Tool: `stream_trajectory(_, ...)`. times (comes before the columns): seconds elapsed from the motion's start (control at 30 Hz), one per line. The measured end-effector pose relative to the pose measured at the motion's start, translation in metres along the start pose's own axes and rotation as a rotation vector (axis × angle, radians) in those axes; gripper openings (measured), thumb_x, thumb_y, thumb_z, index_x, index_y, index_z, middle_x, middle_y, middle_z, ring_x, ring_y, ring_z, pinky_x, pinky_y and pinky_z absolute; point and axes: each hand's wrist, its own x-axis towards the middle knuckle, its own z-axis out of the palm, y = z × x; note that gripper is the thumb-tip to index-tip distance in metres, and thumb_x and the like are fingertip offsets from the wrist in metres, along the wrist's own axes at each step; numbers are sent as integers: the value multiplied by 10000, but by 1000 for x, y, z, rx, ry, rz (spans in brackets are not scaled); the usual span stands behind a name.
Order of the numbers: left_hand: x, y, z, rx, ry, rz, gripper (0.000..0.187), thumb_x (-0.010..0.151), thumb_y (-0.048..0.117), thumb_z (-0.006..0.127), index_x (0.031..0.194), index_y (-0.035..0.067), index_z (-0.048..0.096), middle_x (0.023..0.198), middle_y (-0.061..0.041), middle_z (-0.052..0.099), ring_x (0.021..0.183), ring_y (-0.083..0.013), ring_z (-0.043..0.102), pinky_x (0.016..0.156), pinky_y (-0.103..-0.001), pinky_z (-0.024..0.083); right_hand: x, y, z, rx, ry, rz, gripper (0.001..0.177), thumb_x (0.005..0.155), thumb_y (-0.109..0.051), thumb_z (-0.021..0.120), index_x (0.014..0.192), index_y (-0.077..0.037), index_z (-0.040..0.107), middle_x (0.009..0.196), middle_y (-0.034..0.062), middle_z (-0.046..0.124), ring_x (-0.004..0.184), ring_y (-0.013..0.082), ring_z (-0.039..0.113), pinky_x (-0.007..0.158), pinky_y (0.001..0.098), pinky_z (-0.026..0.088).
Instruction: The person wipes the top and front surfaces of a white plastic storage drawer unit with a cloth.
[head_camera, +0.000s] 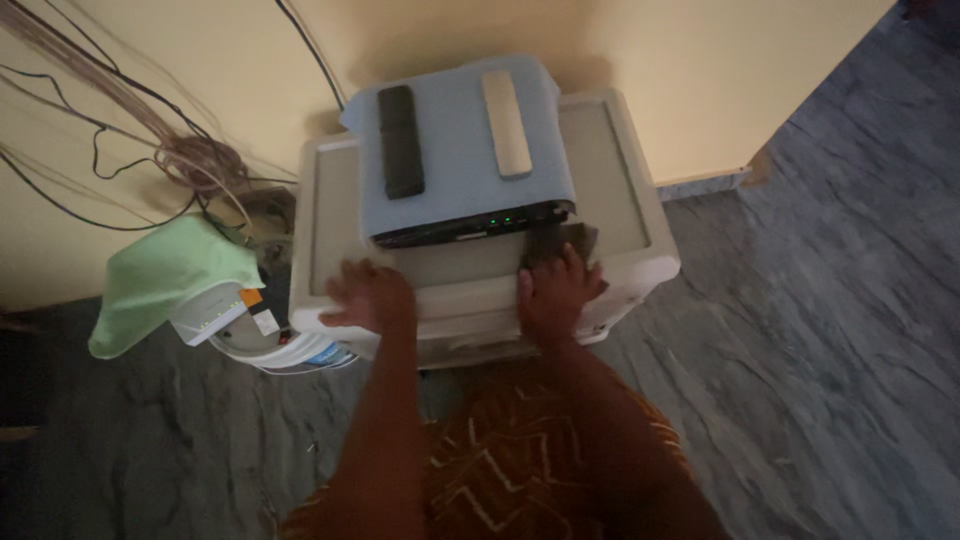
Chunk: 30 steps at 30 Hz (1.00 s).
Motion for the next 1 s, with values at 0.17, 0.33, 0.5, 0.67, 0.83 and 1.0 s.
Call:
stream_trajectory(0.17, 0, 4, -32, -73, 36, 22, 266, 944, 311, 620, 1131, 178, 754, 1480, -59, 578, 1437, -353, 379, 1103, -780, 128, -7, -22, 13, 37, -48, -66, 323, 945, -351, 615, 1110, -107, 749, 1212, 172, 671, 1349, 418, 493, 1146, 739, 167)
stream_trajectory(0.33, 1, 10, -38, -114, -10, -51, 292, 917, 283, 610, 1150, 192, 761, 1486, -33, 588, 1463, -328, 393, 1128, -776, 135, -3, -57, 16, -19, -256, -72, 379, 957, -402, 591, 1146, -119, 759, 1180, 168, 680, 1206, 402, 542, 1138, 700, 207)
stream_trajectory(0.5, 2, 7, -39, -76, 10, -19, 294, 911, 310, 620, 1136, 182, 760, 1469, -42, 586, 1448, -344, 389, 1106, -794, 126, 18, -110, 22, -147, -753, -88, 392, 980, -410, 544, 1137, -103, 731, 1135, 176, 687, 1130, 357, 597, 1096, 619, 273)
stream_trajectory(0.67, 5, 13, -46, -70, -32, -63, 354, 877, 336, 593, 1163, 202, 753, 1454, -14, 582, 1415, -340, 394, 1082, -818, 126, 11, -136, 41, 111, -462, -271, 363, 838, -259, 630, 1158, -109, 713, 1106, 153, 716, 1084, 335, 659, 1098, 647, 303)
stream_trajectory(0.83, 1, 6, -27, -73, -30, -19, 348, 920, 375, 579, 1169, 196, 743, 1476, -27, 564, 1436, -340, 376, 1091, -809, 122, 11, -125, 43, 185, -360, -362, 345, 842, -213, 605, 1158, -123, 710, 1110, 136, 726, 1124, 336, 654, 1127, 651, 306)
stream_trajectory(1.0, 0, -1, 2, -59, 5, -21, 416, 979, 439, 570, 1215, 130, 719, 1446, -74, 574, 1438, -339, 387, 1140, -759, 142, 23, -114, 34, 163, -434, -341, 366, 863, -282, 588, 1192, -173, 709, 1154, 134, 716, 1172, 343, 627, 1148, 661, 276)
